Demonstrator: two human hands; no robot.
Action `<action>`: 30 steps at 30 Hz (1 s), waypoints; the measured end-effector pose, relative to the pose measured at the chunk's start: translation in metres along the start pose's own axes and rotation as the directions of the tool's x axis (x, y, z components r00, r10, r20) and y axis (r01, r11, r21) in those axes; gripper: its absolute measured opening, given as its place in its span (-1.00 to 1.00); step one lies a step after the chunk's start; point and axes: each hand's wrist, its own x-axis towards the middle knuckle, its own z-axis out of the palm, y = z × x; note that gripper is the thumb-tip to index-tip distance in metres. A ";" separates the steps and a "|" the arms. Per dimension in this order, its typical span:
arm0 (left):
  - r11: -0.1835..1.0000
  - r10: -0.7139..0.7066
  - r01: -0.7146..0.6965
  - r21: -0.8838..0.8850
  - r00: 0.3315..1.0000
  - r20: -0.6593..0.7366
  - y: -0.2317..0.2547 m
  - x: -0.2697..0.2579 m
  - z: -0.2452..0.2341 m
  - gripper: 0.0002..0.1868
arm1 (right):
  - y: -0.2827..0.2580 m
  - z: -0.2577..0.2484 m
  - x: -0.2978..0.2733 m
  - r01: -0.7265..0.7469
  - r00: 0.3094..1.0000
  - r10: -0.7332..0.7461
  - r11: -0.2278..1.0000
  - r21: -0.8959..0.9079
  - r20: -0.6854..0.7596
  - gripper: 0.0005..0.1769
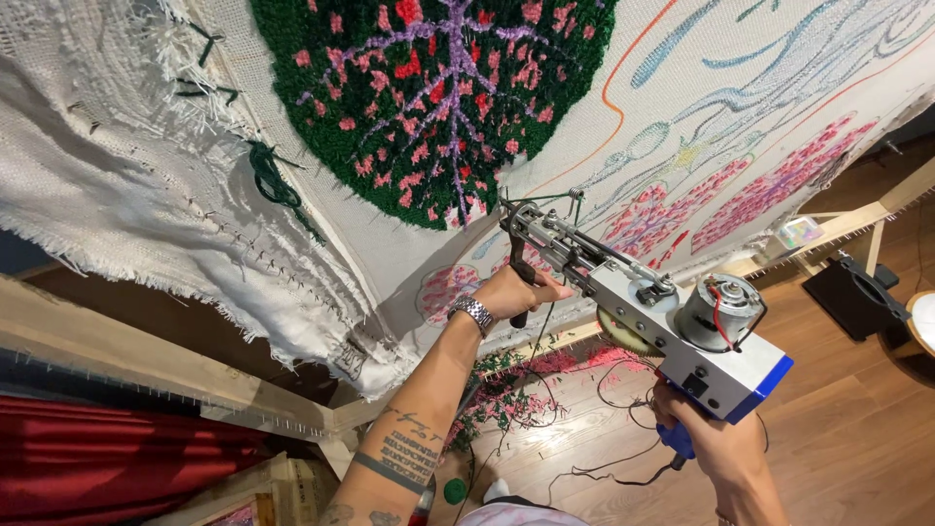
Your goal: Applying yarn to a vertical rug canvas using a tufting gun to create a decorative rug.
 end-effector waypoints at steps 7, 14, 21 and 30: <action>0.998 -0.052 0.052 0.027 0.999 -0.017 0.008 0.001 -0.011 -0.61 | -0.004 0.010 0.010 0.024 0.999 -0.024 1.000 0.008 0.048 -0.83; 0.986 0.057 -0.065 -0.151 0.997 -0.057 -0.032 0.037 -0.018 -0.68 | -0.015 0.039 0.020 0.056 0.997 -0.058 0.998 0.042 0.054 -0.74; 0.996 0.071 -0.081 -0.042 0.979 -0.190 -0.064 0.066 -0.049 -0.66 | 0.000 0.081 0.029 0.076 0.997 -0.077 0.990 0.118 0.002 -0.80; 0.957 -0.052 0.105 0.269 0.980 -0.194 -0.018 0.032 -0.057 -0.48 | 0.001 0.081 0.020 0.068 0.997 -0.072 0.977 0.204 0.014 -0.92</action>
